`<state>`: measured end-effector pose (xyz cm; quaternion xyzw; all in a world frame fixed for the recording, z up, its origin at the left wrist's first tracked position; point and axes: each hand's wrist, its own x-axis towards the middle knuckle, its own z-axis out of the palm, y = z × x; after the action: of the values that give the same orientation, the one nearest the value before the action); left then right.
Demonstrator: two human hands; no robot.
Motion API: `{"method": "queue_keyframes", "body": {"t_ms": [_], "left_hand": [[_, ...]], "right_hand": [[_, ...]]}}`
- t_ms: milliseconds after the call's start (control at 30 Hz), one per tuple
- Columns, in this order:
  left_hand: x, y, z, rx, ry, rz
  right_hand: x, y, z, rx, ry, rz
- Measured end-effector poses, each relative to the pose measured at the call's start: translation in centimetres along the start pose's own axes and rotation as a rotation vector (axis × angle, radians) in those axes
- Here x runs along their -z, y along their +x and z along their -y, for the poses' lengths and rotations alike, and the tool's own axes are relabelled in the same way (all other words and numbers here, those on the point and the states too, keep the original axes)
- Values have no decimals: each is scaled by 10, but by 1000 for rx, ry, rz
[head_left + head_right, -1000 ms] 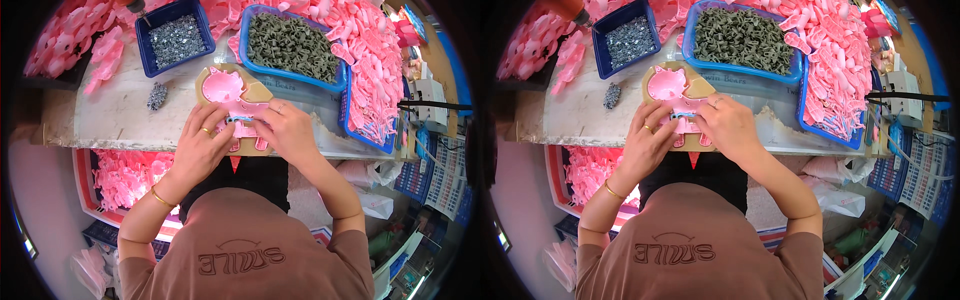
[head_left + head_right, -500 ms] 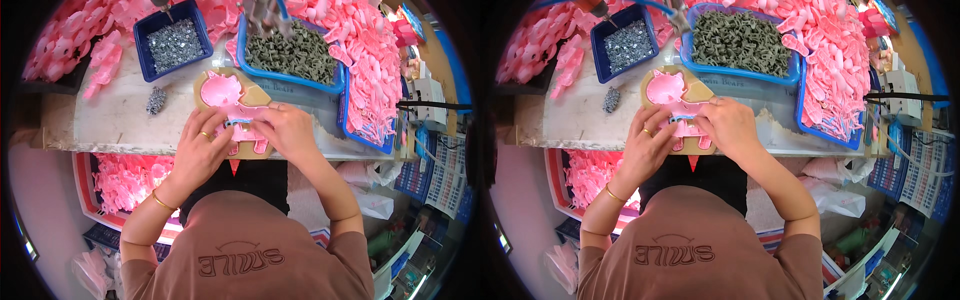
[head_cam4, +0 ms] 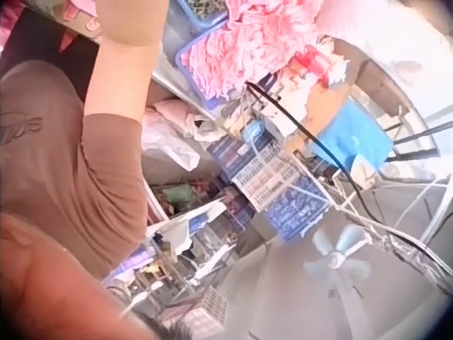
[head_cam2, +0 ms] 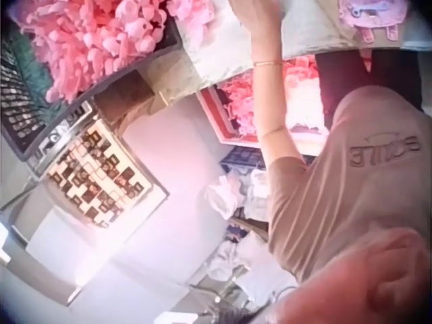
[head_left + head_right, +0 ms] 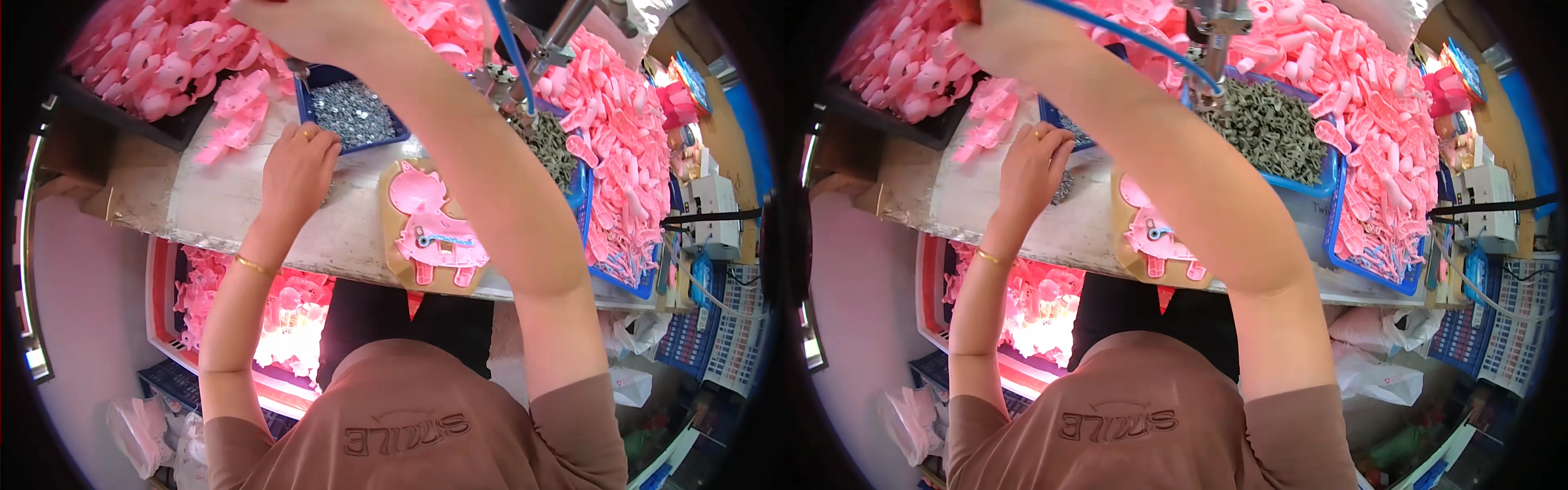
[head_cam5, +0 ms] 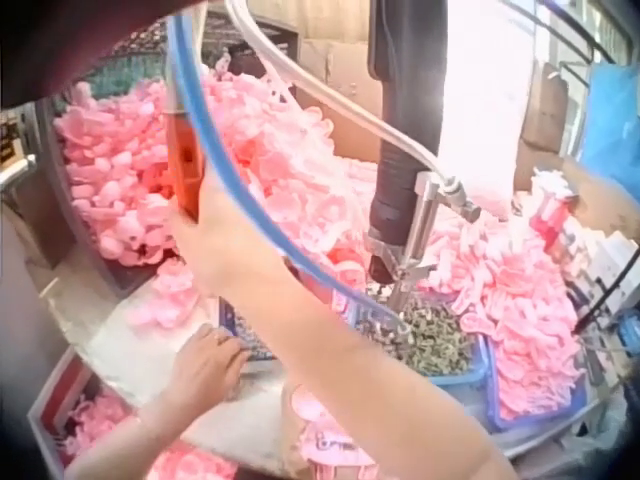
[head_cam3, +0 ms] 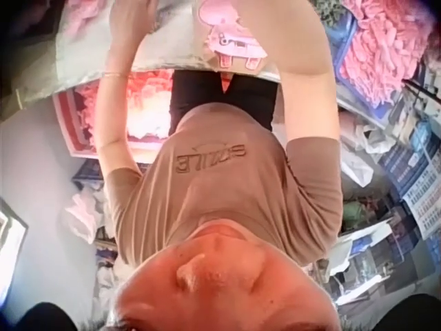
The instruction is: Assemble pink plastic toy pigs using a glue applicator and a pneumatic stapling tool.
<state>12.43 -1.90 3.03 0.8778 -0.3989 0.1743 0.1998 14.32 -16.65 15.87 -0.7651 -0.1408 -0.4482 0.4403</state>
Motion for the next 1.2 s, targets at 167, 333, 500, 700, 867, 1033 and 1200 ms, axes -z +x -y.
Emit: {"method": "queue_keyframes", "body": {"t_ms": [167,333,500,700,867,1033,1200], "left_hand": [[-13,23,34,9,103,130],[-29,47,39,-78,303,386],[-28,44,33,-17,186,384],[-27,36,34,-23,141,283],[-20,34,30,-72,165,191],[-17,19,-9,-273,-150,-34],[-10,0,-59,-375,-436,-92]], "right_hand": [[26,9,27,-441,219,358],[45,-16,27,-518,275,356],[65,-28,19,-744,455,446],[83,-26,27,-763,403,454],[94,-29,25,-709,246,537],[92,-55,17,-657,514,481],[82,-81,26,-543,780,207]]}}
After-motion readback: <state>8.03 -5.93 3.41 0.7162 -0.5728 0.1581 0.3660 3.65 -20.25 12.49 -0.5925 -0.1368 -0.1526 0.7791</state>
